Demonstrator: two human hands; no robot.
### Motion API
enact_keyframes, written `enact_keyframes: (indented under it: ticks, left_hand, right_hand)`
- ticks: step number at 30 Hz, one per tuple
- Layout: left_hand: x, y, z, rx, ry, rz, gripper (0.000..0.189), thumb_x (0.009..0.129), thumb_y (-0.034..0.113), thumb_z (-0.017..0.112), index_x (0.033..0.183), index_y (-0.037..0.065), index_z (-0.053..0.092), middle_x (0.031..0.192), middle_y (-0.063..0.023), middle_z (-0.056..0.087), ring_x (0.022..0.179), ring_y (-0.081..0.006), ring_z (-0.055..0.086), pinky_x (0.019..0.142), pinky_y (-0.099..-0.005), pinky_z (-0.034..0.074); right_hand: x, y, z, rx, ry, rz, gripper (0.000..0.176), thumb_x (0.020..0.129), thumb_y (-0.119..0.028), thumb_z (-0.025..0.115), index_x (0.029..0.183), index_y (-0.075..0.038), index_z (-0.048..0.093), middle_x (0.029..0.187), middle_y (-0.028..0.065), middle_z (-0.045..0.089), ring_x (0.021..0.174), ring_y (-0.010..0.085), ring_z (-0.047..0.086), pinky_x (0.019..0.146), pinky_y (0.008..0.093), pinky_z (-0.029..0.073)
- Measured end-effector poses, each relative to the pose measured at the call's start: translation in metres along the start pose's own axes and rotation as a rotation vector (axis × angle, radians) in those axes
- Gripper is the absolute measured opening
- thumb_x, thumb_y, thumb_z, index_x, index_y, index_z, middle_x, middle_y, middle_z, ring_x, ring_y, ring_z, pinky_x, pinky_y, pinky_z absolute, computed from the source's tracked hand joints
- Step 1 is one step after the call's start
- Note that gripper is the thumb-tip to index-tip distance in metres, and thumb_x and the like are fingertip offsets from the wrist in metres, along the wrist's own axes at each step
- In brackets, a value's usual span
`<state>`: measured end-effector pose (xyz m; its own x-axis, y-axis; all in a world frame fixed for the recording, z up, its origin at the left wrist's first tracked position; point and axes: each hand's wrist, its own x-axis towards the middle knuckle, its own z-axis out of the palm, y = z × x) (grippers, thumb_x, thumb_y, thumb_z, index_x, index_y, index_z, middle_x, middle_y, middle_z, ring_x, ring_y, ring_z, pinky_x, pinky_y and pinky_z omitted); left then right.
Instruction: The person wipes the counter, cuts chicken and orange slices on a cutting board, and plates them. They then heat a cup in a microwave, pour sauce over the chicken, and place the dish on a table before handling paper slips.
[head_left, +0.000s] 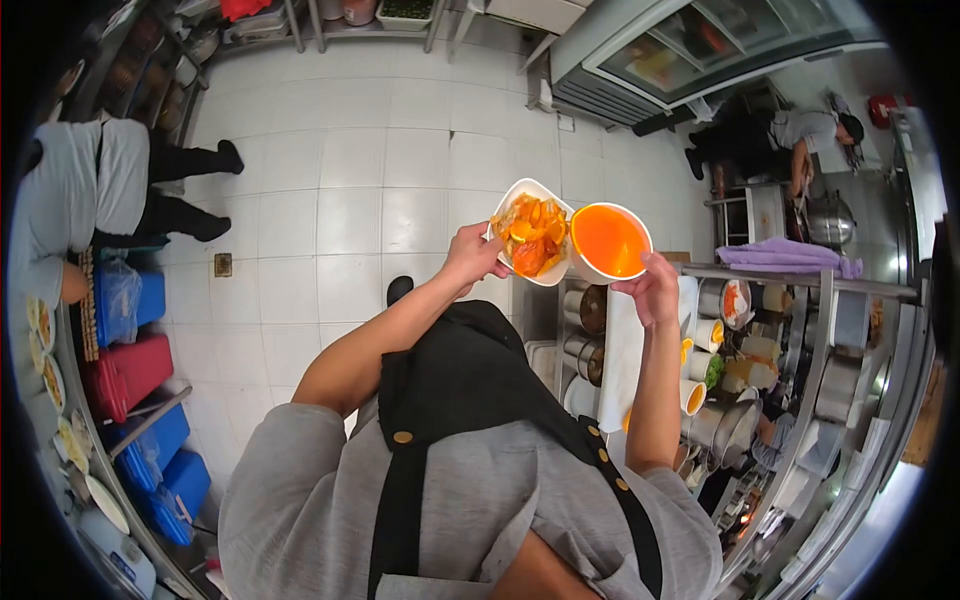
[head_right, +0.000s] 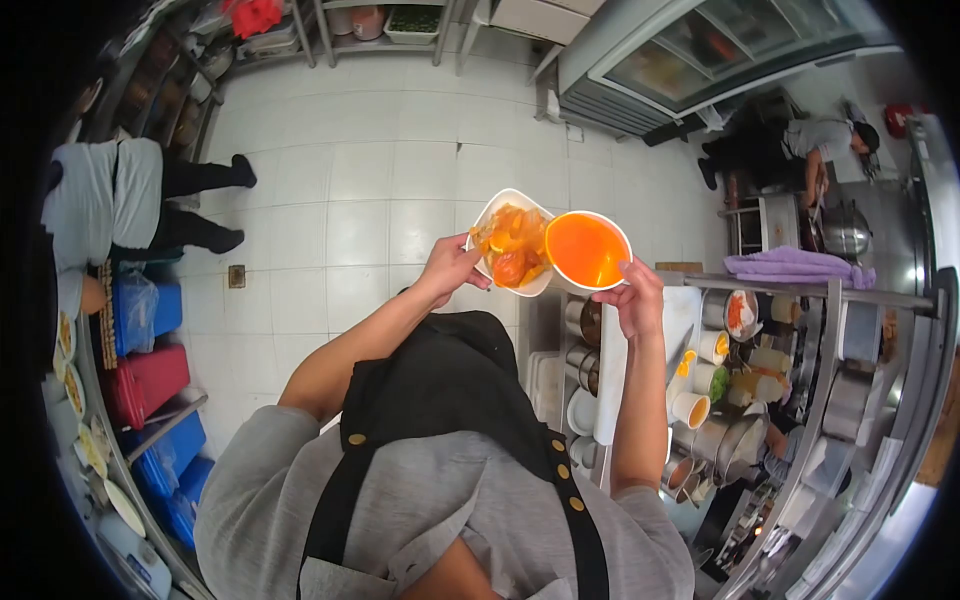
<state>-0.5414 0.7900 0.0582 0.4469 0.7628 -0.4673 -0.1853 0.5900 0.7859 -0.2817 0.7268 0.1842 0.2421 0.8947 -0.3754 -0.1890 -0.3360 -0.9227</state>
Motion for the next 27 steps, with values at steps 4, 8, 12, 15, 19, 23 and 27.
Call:
enact_keyframes:
  ticks: [4, 8, 12, 15, 19, 23, 27]
  left_hand:
    - [-0.027, -0.005, -0.006, -0.113, 0.145, -0.012, 0.027, 0.088, 0.006, 0.048, 0.11, -0.009, 0.054, 0.073, -0.0178, 0.063, 0.055, -0.0202, 0.065, 0.049, -0.0282, 0.055]
    - [-0.053, -0.016, -0.011, -0.103, 0.231, -0.017, 0.03, 0.089, 0.004, 0.044, 0.114, -0.013, 0.049, 0.088, -0.0208, 0.062, 0.06, -0.024, 0.066, 0.054, -0.0302, 0.058]
    - [-0.072, -0.028, -0.002, -0.253, 0.341, -0.012, 0.028, 0.087, 0.004, 0.045, 0.108, -0.015, 0.049, 0.086, -0.0224, 0.062, 0.061, -0.0257, 0.066, 0.054, -0.0311, 0.058]
    - [-0.08, -0.033, 0.005, -0.259, 0.38, -0.036, 0.028, 0.087, 0.003, 0.044, 0.106, -0.016, 0.049, 0.09, -0.0227, 0.062, 0.064, -0.0267, 0.067, 0.056, -0.032, 0.059]
    - [-0.073, -0.035, 0.012, -0.192, 0.369, -0.066, 0.028, 0.086, 0.002, 0.041, 0.107, -0.016, 0.049, 0.09, -0.0238, 0.062, 0.064, -0.0269, 0.067, 0.057, -0.0328, 0.059]
    - [-0.055, -0.025, 0.027, -0.065, 0.194, -0.045, 0.029, 0.088, 0.003, 0.043, 0.105, -0.018, 0.049, 0.084, -0.0242, 0.063, 0.058, -0.0268, 0.066, 0.052, -0.0316, 0.059]
    - [-0.035, -0.009, 0.01, -0.002, 0.012, -0.076, 0.03, 0.088, 0.003, 0.04, 0.108, -0.018, 0.049, 0.085, -0.0245, 0.064, 0.06, -0.0267, 0.067, 0.053, -0.0315, 0.059]
  right_hand:
    - [0.017, -0.003, 0.005, 0.084, -0.252, -0.023, 0.044, 0.083, -0.017, 0.051, 0.118, 0.01, 0.049, 0.101, 0.0164, 0.063, 0.083, 0.0255, 0.067, 0.067, 0.0363, 0.059]
    - [0.025, -0.004, 0.015, -0.012, -0.334, -0.057, 0.045, 0.082, -0.023, 0.053, 0.115, 0.008, 0.051, 0.096, 0.0145, 0.063, 0.077, 0.0215, 0.066, 0.063, 0.0304, 0.057]
    - [0.03, 0.0, 0.015, -0.066, -0.478, -0.045, 0.045, 0.082, -0.019, 0.054, 0.116, 0.011, 0.051, 0.098, 0.0159, 0.062, 0.081, 0.0218, 0.066, 0.065, 0.032, 0.057]
    - [0.026, 0.006, 0.01, -0.056, -0.517, -0.028, 0.046, 0.082, -0.016, 0.054, 0.118, 0.012, 0.05, 0.102, 0.0175, 0.061, 0.085, 0.0235, 0.066, 0.068, 0.035, 0.059]
    - [0.013, 0.018, -0.002, 0.079, -0.425, -0.006, 0.047, 0.081, -0.016, 0.054, 0.119, 0.01, 0.051, 0.103, 0.016, 0.061, 0.088, 0.0234, 0.065, 0.071, 0.037, 0.058]
    - [-0.002, 0.034, -0.027, 0.222, -0.316, 0.046, 0.043, 0.08, -0.02, 0.055, 0.115, 0.006, 0.053, 0.104, 0.0143, 0.061, 0.095, 0.0235, 0.063, 0.08, 0.0362, 0.054]
    - [-0.026, 0.05, -0.015, 0.306, -0.068, 0.035, 0.045, 0.08, -0.025, 0.054, 0.115, 0.004, 0.055, 0.106, 0.0171, 0.062, 0.092, 0.0291, 0.063, 0.073, 0.0455, 0.055]
